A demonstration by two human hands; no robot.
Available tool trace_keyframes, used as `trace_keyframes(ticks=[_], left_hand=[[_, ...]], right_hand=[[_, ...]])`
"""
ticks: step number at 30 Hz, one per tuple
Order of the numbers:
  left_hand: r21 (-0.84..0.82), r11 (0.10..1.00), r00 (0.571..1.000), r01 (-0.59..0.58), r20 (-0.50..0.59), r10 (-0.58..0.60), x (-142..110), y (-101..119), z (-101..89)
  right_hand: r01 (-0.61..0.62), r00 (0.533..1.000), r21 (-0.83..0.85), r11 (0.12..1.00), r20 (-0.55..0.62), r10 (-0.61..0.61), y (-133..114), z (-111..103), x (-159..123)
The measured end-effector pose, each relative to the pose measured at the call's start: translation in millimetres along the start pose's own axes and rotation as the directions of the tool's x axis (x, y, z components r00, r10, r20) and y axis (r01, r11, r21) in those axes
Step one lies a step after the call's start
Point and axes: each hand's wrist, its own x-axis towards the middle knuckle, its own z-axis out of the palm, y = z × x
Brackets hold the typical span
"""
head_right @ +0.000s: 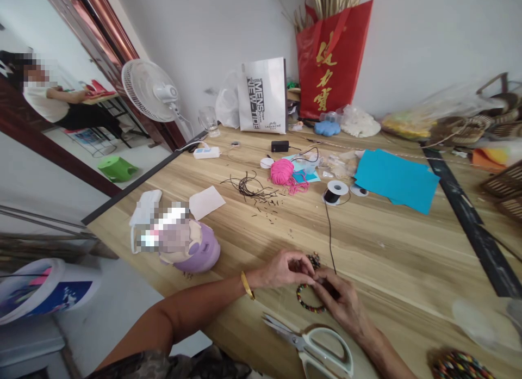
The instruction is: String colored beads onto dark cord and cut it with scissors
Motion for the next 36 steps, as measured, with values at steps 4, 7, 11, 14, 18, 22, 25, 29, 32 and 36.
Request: trace_keyframes(ticks=[4,7,11,14,18,22,25,29,32,36], left_hand=[[0.081,0.997,1.0,-0.021,0.013,0.02,0.4,-2.6,-1.7],[0.133,0.991,1.0,-0.015,-0.001,0.015,0.0,-1.4,-1.8],[0.125,0.992,0.999,0.002,-0.036,0.003,-0.1,-0.3,-2.4],[0.095,0.995,0.998,0.017,-0.068,-0.011,0.0,-0.4,-3.7],[0.065,0.997,0.996,0.04,-0.085,-0.035,-0.7,2.1,-4.6],[0.051,0.997,0.994,0.066,-0.094,-0.061,-2.0,5.7,-4.4],[0.036,0.997,0.993,0.066,-0.095,-0.062,-2.7,6.6,-4.5],[-0.039,0.997,0.993,0.065,-0.095,-0.069,-3.3,7.1,-4.4],[-0.124,0.987,0.991,0.102,-0.076,-0.112,-3.8,8.9,-3.8],[-0.176,0.977,0.991,0.119,-0.047,-0.129,-4.8,12.8,-3.1]], right_hand=[[0.008,0.999,-0.008,1.0,0.047,-0.007,0.4,0.2,-0.3],[0.003,0.998,-0.012,1.0,0.063,-0.002,0.7,0.8,-0.4],[0.001,1.0,-0.008,1.0,0.03,-0.001,-0.9,2.1,0.3],[0.007,1.0,-0.008,1.0,0.013,-0.007,-2.6,2.9,0.8],[0.012,1.0,-0.024,1.0,0.012,-0.012,-3.3,3.6,1.2],[0.051,0.999,-0.035,0.998,-0.011,-0.052,-2.5,3.9,0.9],[0.073,0.997,-0.064,0.995,-0.02,-0.074,-2.1,4.3,-0.6],[0.08,0.996,-0.098,0.992,-0.021,-0.082,-3.8,4.6,-2.3],[0.099,0.995,-0.103,0.99,-0.001,-0.1,-6.1,4.0,-1.4],[0.153,0.988,-0.093,0.984,0.024,-0.152,-6.7,2.6,1.1]])
